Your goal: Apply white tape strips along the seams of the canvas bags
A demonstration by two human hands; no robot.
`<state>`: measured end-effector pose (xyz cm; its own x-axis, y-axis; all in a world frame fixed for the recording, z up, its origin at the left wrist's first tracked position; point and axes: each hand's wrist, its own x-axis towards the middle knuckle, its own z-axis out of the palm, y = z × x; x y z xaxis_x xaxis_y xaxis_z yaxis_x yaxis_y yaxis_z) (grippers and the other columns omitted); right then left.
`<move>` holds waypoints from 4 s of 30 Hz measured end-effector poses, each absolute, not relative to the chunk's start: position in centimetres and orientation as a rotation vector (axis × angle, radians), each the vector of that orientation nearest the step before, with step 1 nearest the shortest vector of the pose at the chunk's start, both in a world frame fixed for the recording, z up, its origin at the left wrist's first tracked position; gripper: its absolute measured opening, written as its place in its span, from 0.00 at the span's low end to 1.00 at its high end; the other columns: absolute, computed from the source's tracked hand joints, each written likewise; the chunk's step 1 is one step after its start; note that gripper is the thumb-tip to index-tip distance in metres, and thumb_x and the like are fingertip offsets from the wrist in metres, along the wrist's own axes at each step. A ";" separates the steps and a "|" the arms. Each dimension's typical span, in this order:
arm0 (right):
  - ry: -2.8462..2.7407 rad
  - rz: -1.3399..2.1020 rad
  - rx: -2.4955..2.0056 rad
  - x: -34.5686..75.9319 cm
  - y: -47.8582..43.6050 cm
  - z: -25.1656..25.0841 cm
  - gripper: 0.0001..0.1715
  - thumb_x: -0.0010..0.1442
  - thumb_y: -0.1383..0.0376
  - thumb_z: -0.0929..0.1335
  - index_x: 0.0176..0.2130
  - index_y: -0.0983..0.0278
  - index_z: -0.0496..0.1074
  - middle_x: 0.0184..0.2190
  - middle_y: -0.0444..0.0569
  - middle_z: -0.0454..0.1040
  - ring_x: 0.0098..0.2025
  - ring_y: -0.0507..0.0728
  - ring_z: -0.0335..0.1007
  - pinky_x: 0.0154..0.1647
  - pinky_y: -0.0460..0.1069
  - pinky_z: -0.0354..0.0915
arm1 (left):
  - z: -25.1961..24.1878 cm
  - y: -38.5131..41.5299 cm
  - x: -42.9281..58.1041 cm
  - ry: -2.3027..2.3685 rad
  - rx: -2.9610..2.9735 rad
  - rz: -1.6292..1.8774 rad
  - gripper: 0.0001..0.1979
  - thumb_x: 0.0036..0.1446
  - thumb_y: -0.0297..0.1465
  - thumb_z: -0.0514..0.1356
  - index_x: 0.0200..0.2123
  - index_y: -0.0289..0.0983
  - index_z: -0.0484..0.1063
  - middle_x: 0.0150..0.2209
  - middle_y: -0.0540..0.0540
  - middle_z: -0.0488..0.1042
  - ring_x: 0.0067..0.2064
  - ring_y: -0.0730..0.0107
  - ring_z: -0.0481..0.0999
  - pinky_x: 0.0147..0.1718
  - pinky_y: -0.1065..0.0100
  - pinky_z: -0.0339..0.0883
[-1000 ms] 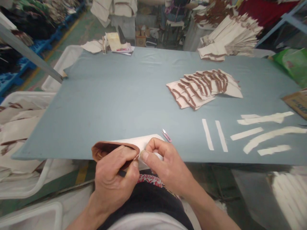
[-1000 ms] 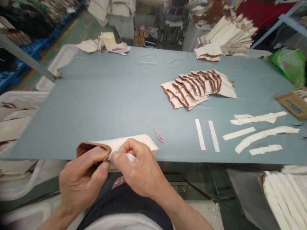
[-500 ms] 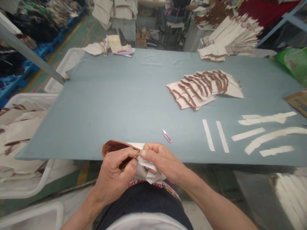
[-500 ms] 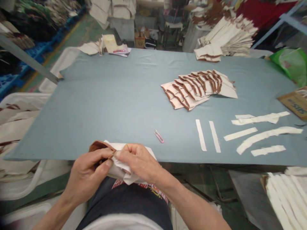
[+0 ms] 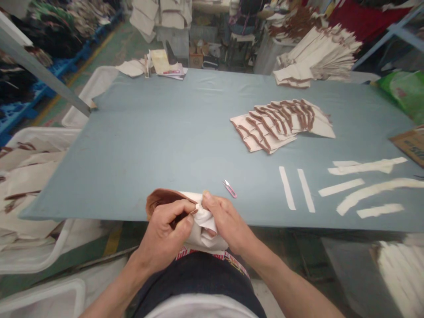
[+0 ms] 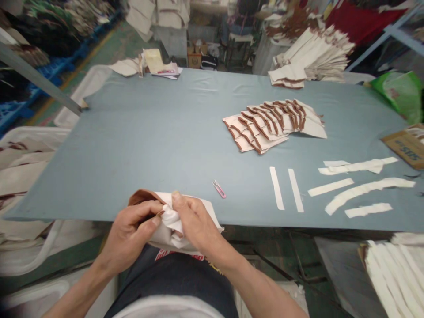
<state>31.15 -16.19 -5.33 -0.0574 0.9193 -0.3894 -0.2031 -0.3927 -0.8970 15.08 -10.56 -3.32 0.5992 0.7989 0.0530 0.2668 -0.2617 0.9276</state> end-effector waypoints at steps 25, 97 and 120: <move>-0.982 1.826 -1.381 32.8 -17.0 -7.1 0.17 0.62 0.54 0.73 0.33 0.63 0.68 0.23 0.40 0.73 0.23 0.48 0.61 0.25 0.43 0.53 | -4.2 -6.6 12.9 0.969 1.924 0.560 0.16 0.69 0.38 0.58 0.28 0.39 0.68 0.32 0.50 0.74 0.32 0.69 0.69 0.33 0.68 0.63; -1.870 0.751 -1.110 35.5 -13.6 0.1 0.05 0.64 0.71 0.67 0.36 0.61 0.70 0.32 0.43 0.78 0.31 0.52 0.71 0.37 0.47 0.66 | 2.4 -7.9 15.4 0.840 1.800 0.479 0.13 0.59 0.35 0.58 0.23 0.38 0.67 0.22 0.55 0.63 0.26 0.75 0.61 0.25 0.72 0.55; -1.545 1.090 -1.093 34.0 -13.7 -0.5 0.13 0.68 0.63 0.62 0.29 0.60 0.62 0.25 0.39 0.64 0.27 0.51 0.59 0.30 0.47 0.58 | 1.0 -8.6 15.1 0.806 1.770 0.638 0.13 0.61 0.33 0.61 0.24 0.38 0.70 0.22 0.55 0.64 0.25 0.75 0.60 0.27 0.70 0.56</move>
